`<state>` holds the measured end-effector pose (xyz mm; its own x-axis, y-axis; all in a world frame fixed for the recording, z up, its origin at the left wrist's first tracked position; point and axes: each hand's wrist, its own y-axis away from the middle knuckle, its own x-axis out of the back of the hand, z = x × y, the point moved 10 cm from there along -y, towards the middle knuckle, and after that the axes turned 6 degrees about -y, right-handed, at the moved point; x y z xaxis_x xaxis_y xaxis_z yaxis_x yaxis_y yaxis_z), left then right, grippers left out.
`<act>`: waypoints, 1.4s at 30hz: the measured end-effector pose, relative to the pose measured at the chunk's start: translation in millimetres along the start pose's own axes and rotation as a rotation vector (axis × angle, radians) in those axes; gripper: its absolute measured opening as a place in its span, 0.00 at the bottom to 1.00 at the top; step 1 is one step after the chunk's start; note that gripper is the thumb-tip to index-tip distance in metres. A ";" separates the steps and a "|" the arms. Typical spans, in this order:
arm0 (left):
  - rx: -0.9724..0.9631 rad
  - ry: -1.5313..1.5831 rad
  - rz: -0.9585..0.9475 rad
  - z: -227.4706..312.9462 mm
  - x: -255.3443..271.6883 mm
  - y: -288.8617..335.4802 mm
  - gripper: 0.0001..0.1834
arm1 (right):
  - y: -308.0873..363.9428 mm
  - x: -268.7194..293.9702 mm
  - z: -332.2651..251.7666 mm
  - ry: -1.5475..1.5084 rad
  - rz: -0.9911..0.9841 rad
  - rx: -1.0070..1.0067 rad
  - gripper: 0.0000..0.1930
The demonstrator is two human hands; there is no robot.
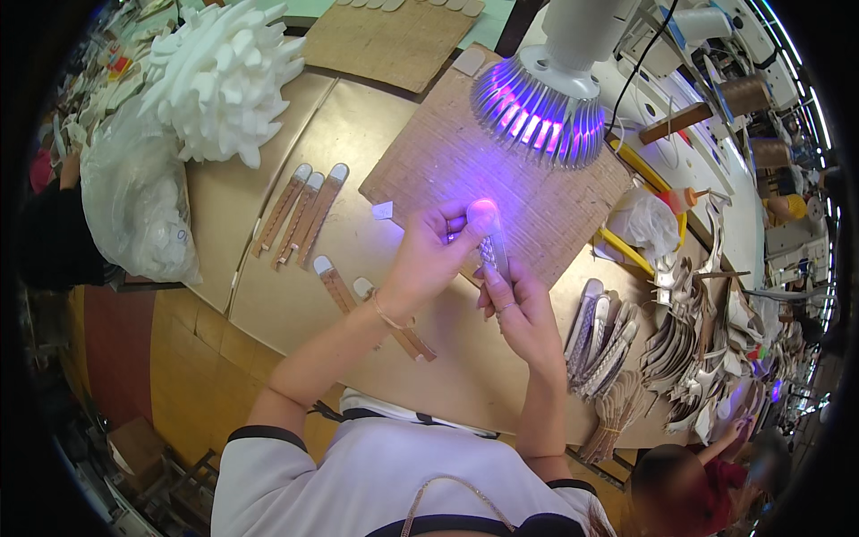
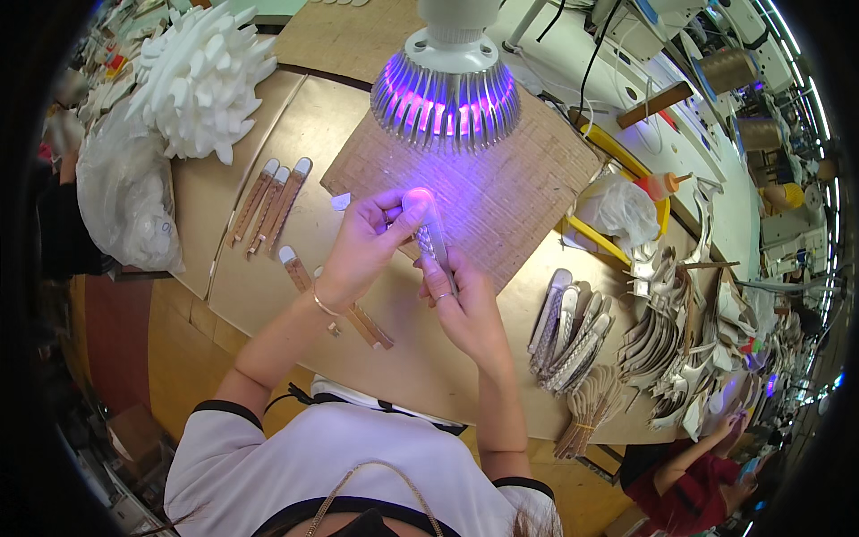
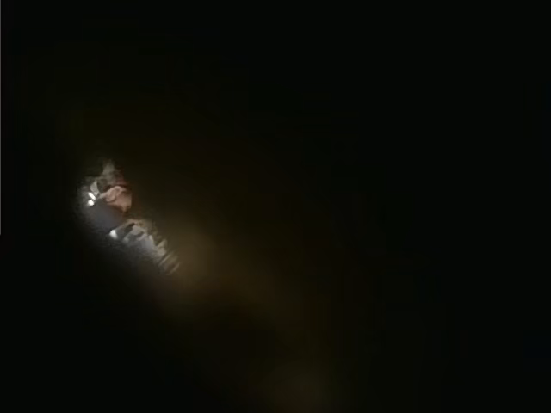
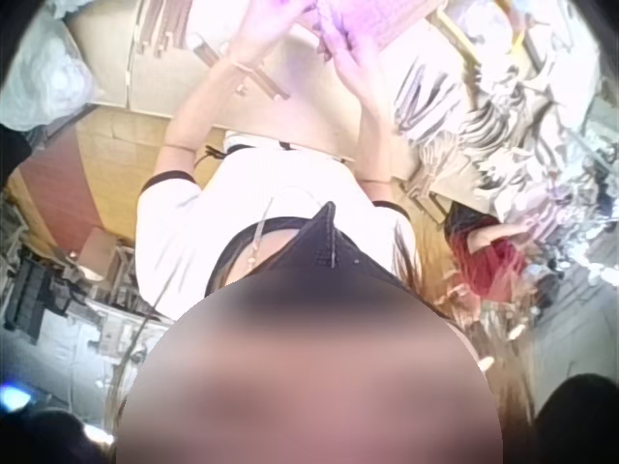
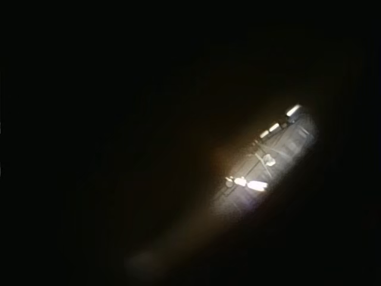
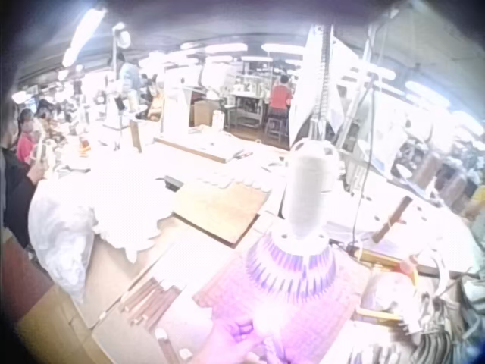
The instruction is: The person repeatedly picks up small white plastic components and wooden sticks, aligns them under a UV lamp, and presses them together. They handle items one at a time, occasionally wiping the work surface with a white cloth. Finished assemblies are placed on the table.
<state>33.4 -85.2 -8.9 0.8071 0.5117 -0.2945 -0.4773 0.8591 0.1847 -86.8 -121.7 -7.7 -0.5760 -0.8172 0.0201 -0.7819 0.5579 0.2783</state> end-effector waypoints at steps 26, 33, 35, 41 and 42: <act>-0.250 -1.201 0.252 9.1 86.7 78.4 0.14 | 175.3 155.1 -6.5 0.323 0.800 0.043 0.12; -0.060 -1.361 0.202 -22.9 100.6 96.5 0.14 | 186.3 166.2 -32.8 0.937 1.057 0.137 0.20; -0.050 -1.279 0.155 -22.9 93.5 92.3 0.11 | 159.4 142.5 -31.4 0.904 0.889 0.197 0.21; -0.243 -1.049 -0.110 10.3 34.6 85.0 0.05 | 76.2 5.4 -15.4 0.706 0.209 0.346 0.24; -0.297 -1.020 -0.116 18.4 22.0 86.2 0.06 | 68.2 -6.2 -16.0 0.637 0.158 0.352 0.23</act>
<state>16.4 -0.1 17.8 0.6965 0.2960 0.6537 -0.3336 0.9401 -0.0703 -132.8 -80.8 26.6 -0.5218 -0.5893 0.6168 -0.7930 0.6017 -0.0960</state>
